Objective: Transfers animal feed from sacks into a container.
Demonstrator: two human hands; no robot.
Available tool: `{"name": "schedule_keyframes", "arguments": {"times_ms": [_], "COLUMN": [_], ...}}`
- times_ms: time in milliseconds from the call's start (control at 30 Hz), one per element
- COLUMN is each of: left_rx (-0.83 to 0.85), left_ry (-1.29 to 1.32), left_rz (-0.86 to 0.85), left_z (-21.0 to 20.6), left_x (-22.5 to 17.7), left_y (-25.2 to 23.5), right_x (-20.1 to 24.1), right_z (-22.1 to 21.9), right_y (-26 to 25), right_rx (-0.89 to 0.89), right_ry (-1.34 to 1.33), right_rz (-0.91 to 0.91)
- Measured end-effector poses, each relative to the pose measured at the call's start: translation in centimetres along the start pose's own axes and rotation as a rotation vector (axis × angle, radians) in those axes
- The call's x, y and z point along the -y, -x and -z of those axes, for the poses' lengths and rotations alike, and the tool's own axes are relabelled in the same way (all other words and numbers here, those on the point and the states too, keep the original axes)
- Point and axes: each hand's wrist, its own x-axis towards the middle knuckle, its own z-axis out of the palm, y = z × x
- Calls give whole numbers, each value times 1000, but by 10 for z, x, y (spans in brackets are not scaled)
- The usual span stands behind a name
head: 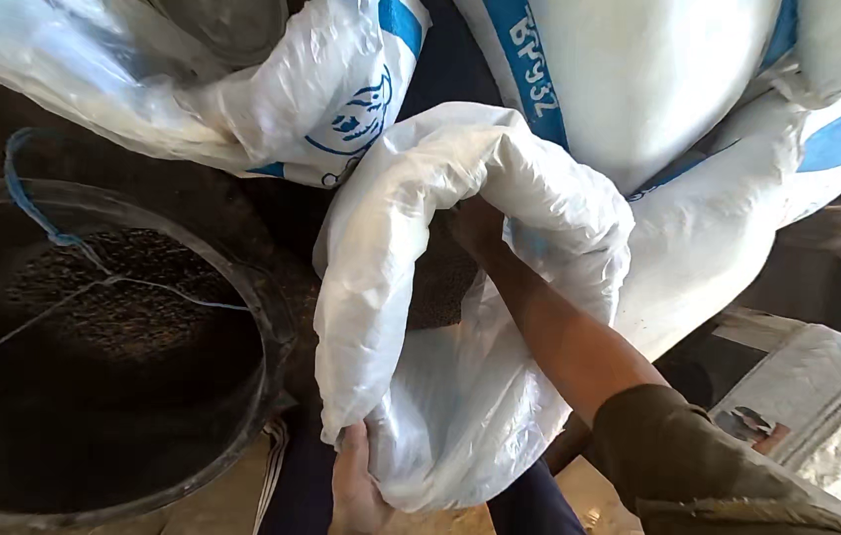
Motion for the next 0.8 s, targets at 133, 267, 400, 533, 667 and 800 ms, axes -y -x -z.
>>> {"name": "schedule_keyframes", "arguments": {"times_ms": [133, 267, 400, 533, 667, 800], "left_rx": [28, 49, 112, 139, 92, 30], "left_ry": [44, 45, 35, -18, -38, -63], "left_rz": [-6, 0, -32, -120, -197, -208], "left_z": [-6, -11, -8, -6, -6, -11], "left_x": [1, 4, 7, 16, 17, 17], "left_y": [2, 0, -8, -13, -23, -28], "right_x": [-7, -29, -47, -29, -30, -41], "right_z": [-33, -75, -99, -51, -9, 32], "right_y": [-21, -23, -17, 15, 14, 21], "right_rx": [408, 567, 726, 814, 672, 582], "right_ry": [-124, -376, -495, -494, -516, -522], "right_rz": [99, 141, 114, 27, 25, -10]}}
